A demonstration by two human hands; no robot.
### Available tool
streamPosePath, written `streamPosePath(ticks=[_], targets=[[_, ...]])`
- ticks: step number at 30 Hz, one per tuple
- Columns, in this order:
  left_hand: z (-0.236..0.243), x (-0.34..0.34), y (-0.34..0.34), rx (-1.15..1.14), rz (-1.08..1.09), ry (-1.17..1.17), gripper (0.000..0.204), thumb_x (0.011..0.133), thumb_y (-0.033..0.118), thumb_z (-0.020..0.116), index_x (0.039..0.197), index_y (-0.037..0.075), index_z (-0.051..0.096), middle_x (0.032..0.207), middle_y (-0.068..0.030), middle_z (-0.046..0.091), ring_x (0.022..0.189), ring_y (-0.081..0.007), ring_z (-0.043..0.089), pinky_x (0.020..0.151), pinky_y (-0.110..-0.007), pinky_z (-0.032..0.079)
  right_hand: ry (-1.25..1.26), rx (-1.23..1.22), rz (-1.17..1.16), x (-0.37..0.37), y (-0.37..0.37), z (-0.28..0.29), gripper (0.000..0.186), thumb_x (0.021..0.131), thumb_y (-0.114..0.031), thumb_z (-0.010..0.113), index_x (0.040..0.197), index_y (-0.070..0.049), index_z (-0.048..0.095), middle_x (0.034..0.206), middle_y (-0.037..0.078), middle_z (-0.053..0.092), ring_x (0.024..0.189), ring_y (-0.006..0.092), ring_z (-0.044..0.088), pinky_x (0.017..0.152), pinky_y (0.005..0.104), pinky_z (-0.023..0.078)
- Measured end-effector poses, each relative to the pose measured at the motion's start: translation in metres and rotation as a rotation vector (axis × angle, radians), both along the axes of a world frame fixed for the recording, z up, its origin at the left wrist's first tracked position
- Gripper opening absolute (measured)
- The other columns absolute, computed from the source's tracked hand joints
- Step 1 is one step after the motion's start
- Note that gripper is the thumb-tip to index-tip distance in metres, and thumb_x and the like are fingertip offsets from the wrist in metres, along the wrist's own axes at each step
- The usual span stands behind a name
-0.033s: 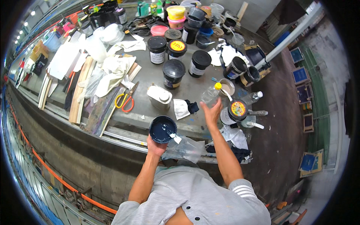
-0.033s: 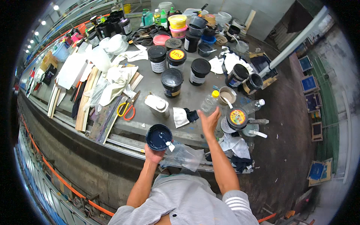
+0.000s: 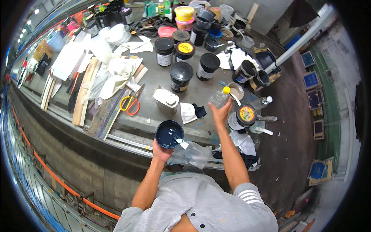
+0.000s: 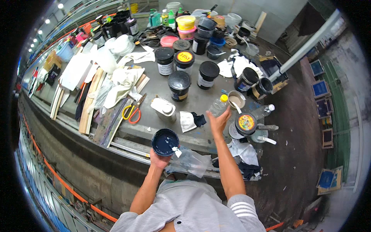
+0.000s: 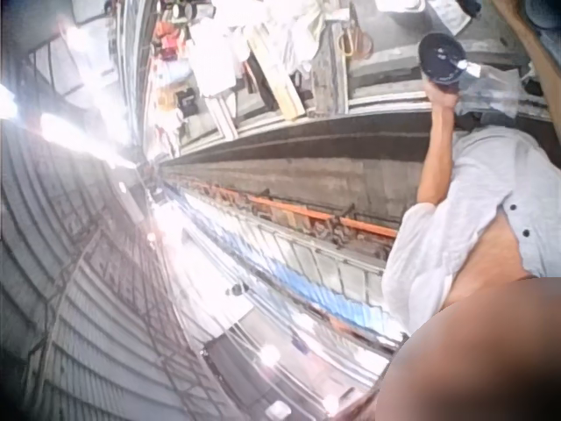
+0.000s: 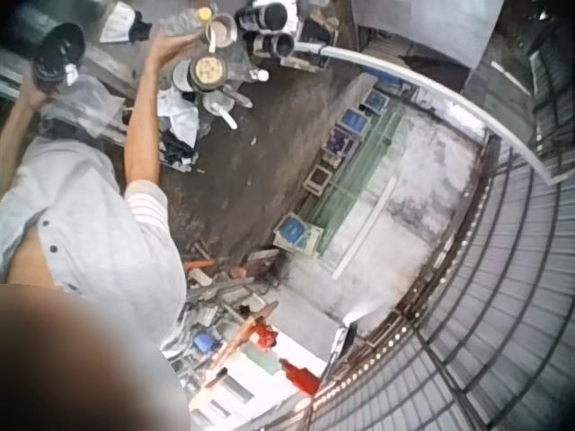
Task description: The person mixes dark ink in a container, pours it onto a screen printing frame, and uses a squeegee to spread the ink across the mesh. The person then lifts the frame and moves it to a conveyor where blue garments are laid out, continuing to pull the squeegee to transfer the ink.
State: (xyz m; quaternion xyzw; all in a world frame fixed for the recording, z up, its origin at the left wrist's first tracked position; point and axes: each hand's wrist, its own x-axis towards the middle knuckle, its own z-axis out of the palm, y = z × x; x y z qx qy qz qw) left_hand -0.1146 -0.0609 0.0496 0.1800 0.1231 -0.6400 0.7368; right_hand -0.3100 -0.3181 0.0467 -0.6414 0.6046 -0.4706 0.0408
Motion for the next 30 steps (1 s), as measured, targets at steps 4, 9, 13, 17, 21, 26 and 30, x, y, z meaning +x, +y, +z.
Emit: streamPosePath(ticks=[4,9,13,17,21,26,30], targets=[[0.004,-0.001,0.008,0.025,-0.008,-0.014,0.053,0.106,0.045,0.045,0.143,0.010,0.059,0.144,-0.0102,0.062,0.133,-0.0304,0.059,0.113,-0.051,0.048,-0.427,0.398,0.330,-0.003,-0.037,0.011,0.086,0.073,-0.032,0.093,0.139,0.005,0.053,0.122,0.024,0.067,0.114,0.0361,0.065,0.102,0.0430,0.049],[0.028,0.011,0.011,0.015,-0.079,-0.025,0.057,0.110,0.050,0.039,0.143,0.007,0.058,0.142,-0.0132,0.063,0.131,-0.0288,0.060,0.114,-0.049,0.048,-0.248,0.517,0.648,-0.019,0.020,0.075,0.064,0.075,-0.027,0.090,0.125,0.000,0.061,0.109,0.014,0.072,0.099,0.0250,0.068,0.093,0.0384,0.053],[0.012,0.012,0.011,0.038,-0.121,-0.031,0.054,0.110,0.049,0.043,0.139,0.006,0.060,0.135,-0.0110,0.068,0.125,-0.0259,0.065,0.111,-0.046,0.050,0.075,0.872,1.017,-0.047,0.075,0.148,0.056,0.075,-0.032,0.088,0.116,0.000,0.065,0.098,0.010,0.073,0.092,0.0189,0.069,0.086,0.0371,0.054],[0.004,0.008,0.006,0.044,-0.228,0.025,0.054,0.109,0.048,0.046,0.137,0.005,0.062,0.134,-0.0114,0.069,0.125,-0.0258,0.065,0.110,-0.046,0.050,0.425,1.283,1.145,-0.068,0.107,0.174,0.059,0.078,-0.041,0.085,0.115,0.001,0.068,0.095,0.011,0.074,0.091,0.0177,0.068,0.083,0.0347,0.054],[0.007,0.002,0.007,0.063,-0.304,-0.010,0.054,0.109,0.049,0.048,0.136,0.005,0.063,0.135,-0.0107,0.069,0.125,-0.0249,0.065,0.110,-0.045,0.049,0.413,1.570,1.168,-0.065,0.131,0.191,0.055,0.083,-0.040,0.081,0.117,0.001,0.069,0.096,0.010,0.074,0.089,0.0178,0.068,0.083,0.0340,0.053],[0.007,-0.014,0.020,0.035,-0.385,-0.051,0.052,0.109,0.049,0.048,0.136,0.006,0.063,0.135,-0.0087,0.069,0.125,-0.0231,0.065,0.110,-0.044,0.048,-0.025,1.780,0.948,-0.091,0.167,0.180,0.042,0.089,-0.035,0.075,0.112,0.001,0.071,0.098,0.006,0.073,0.086,0.0134,0.067,0.080,0.0295,0.052],[0.015,-0.041,0.027,0.092,-0.399,-0.095,0.051,0.108,0.049,0.050,0.135,0.008,0.064,0.132,-0.0076,0.070,0.124,-0.0217,0.064,0.110,-0.044,0.048,-0.423,1.918,0.717,-0.108,0.203,0.200,0.039,0.091,-0.031,0.074,0.110,0.003,0.071,0.093,0.008,0.073,0.077,0.0126,0.068,0.069,0.0283,0.054]])
